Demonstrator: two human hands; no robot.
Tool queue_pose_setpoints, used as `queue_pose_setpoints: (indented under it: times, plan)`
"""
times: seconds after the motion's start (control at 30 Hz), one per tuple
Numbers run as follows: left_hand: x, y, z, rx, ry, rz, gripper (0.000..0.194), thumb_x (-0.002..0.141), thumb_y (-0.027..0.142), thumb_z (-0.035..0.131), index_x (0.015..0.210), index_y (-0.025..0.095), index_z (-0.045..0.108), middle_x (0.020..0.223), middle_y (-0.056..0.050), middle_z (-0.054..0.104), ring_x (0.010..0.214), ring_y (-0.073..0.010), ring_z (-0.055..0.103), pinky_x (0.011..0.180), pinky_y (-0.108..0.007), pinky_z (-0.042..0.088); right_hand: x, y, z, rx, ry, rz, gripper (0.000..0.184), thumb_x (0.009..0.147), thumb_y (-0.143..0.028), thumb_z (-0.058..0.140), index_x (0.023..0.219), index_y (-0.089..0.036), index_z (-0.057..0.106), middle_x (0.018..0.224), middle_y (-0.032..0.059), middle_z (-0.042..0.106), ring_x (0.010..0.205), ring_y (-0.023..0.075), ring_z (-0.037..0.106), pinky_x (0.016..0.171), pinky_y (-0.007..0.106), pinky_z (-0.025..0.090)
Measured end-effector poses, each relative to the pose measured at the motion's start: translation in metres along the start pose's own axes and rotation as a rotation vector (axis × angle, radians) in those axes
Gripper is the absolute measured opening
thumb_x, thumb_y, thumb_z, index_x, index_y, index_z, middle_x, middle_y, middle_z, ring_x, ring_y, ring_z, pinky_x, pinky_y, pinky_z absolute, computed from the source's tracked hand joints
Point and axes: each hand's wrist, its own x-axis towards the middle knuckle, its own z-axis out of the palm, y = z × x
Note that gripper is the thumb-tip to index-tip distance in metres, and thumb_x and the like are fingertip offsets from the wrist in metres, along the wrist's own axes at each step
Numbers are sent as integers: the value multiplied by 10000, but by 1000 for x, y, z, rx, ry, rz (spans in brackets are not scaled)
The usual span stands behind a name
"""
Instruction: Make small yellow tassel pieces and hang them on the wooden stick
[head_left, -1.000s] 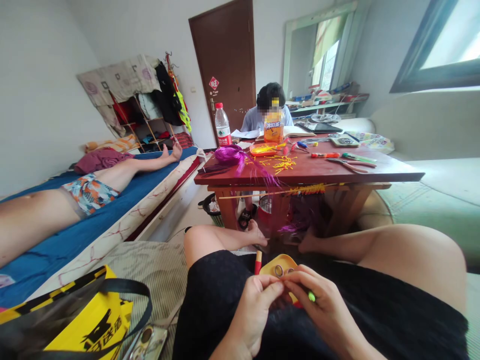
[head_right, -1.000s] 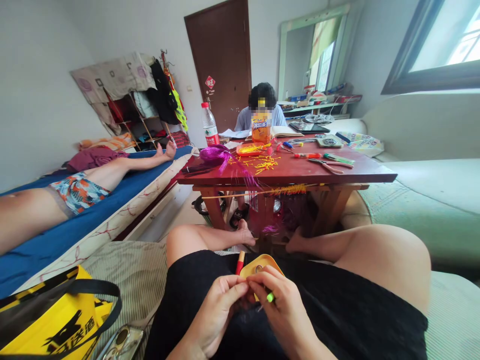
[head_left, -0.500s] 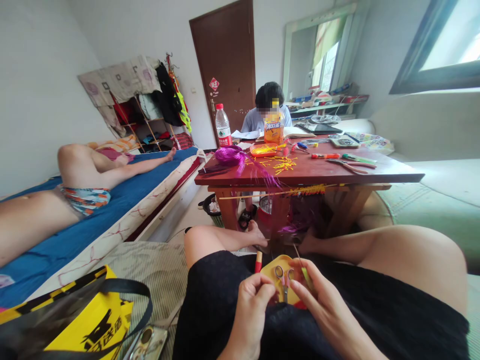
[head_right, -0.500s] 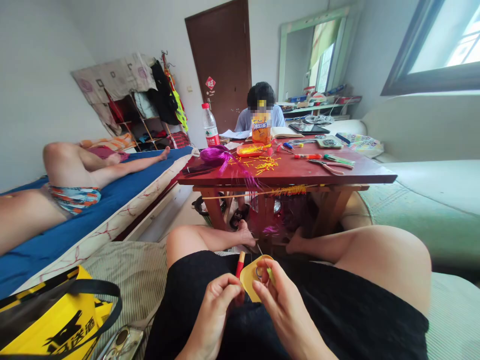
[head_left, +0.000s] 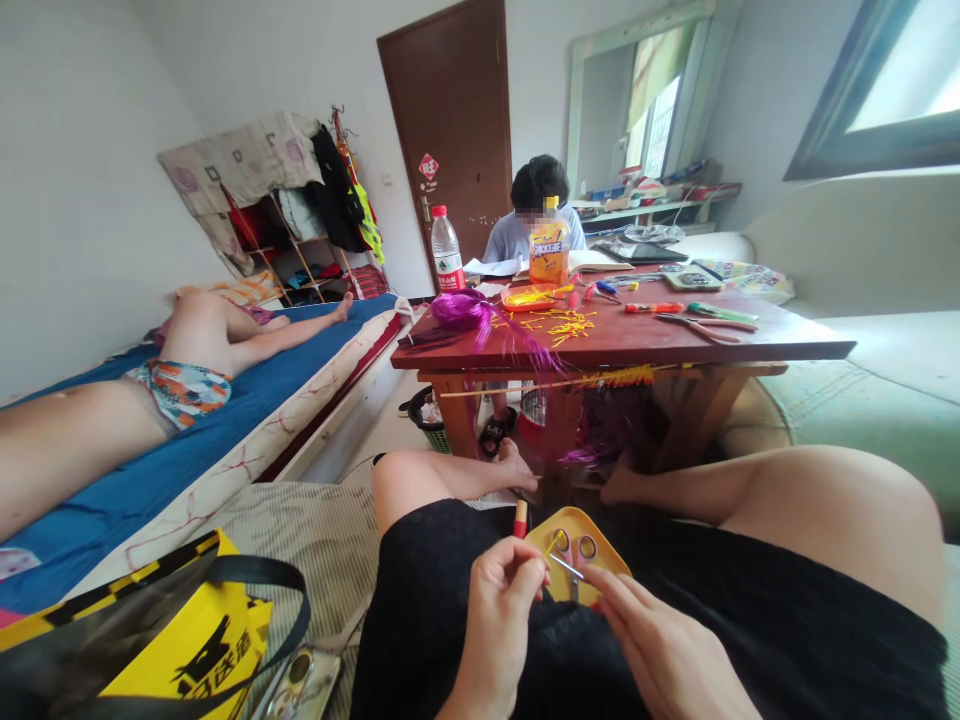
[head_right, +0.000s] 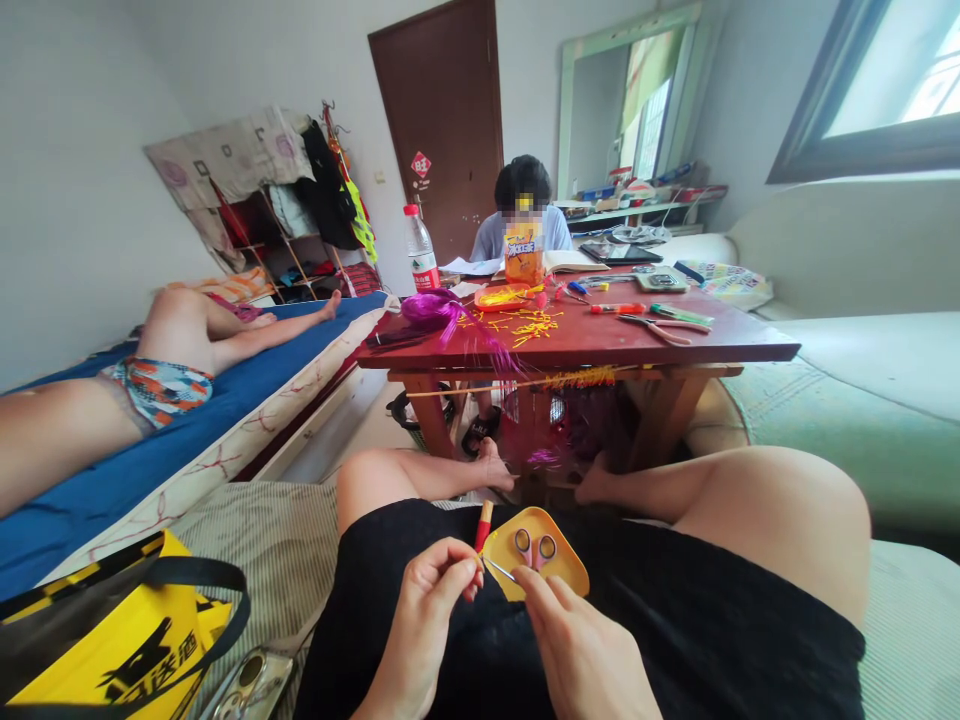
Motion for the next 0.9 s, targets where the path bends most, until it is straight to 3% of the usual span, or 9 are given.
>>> queue_pose_setpoints:
  times: [0.27,0.4,0.5,0.57,0.63,0.67,0.77,0.9]
  plan:
    - [1,-1,-3,147,-12,57,154,732,222,516,601,153,556,540,18,502,533,-111,435,526,-206,360,1,0,-4,117,-7,70,358,857,-265,317,1067,-264,607,1008,53,682,752,211,672,636,291,522]
    - [-10,1,6,388,-73,180,142,723,182,523,597,157,583,586,-6,572,572,-137,509,573,-227,397,8,-9,-8,585,-8,216,286,794,-379,482,963,-229,657,921,76,689,799,215,638,672,281,504]
    - [-10,5,3,480,-187,269,166,757,208,503,636,168,610,655,-26,621,650,-161,563,636,-245,432,18,-15,-15,1013,-80,440,348,745,-473,557,889,-176,668,597,11,596,498,116,517,446,194,406]
    - [4,7,-10,580,-133,303,206,819,264,438,815,184,627,833,-44,646,797,-178,581,733,-263,442,25,-13,-25,1190,-107,529,366,723,-495,592,836,-154,666,478,-51,452,407,59,362,383,156,292]
    - [29,4,-29,834,104,213,284,877,246,322,997,196,574,1035,-62,605,953,-175,553,834,-282,417,32,-5,-39,1254,2,567,356,679,-491,648,798,-156,662,491,-54,443,438,53,344,397,144,286]
    - [45,-1,-38,898,142,151,281,877,210,320,1018,176,561,1061,-87,590,986,-189,542,869,-313,398,35,1,-47,1259,89,576,348,652,-485,675,787,-164,663,525,-40,482,471,60,370,414,142,311]
    - [87,-27,-47,998,69,-22,145,816,170,499,922,159,597,902,-76,627,915,-210,578,853,-373,412,42,17,-68,1237,294,569,322,593,-458,726,770,-195,670,618,-7,560,567,93,441,451,141,374]
    - [113,-70,-21,1016,-41,-218,232,836,285,523,1019,146,559,1039,-64,580,907,-186,568,789,-397,466,44,22,-78,1210,340,547,294,590,-449,728,754,-211,677,658,7,573,597,116,457,448,157,399]
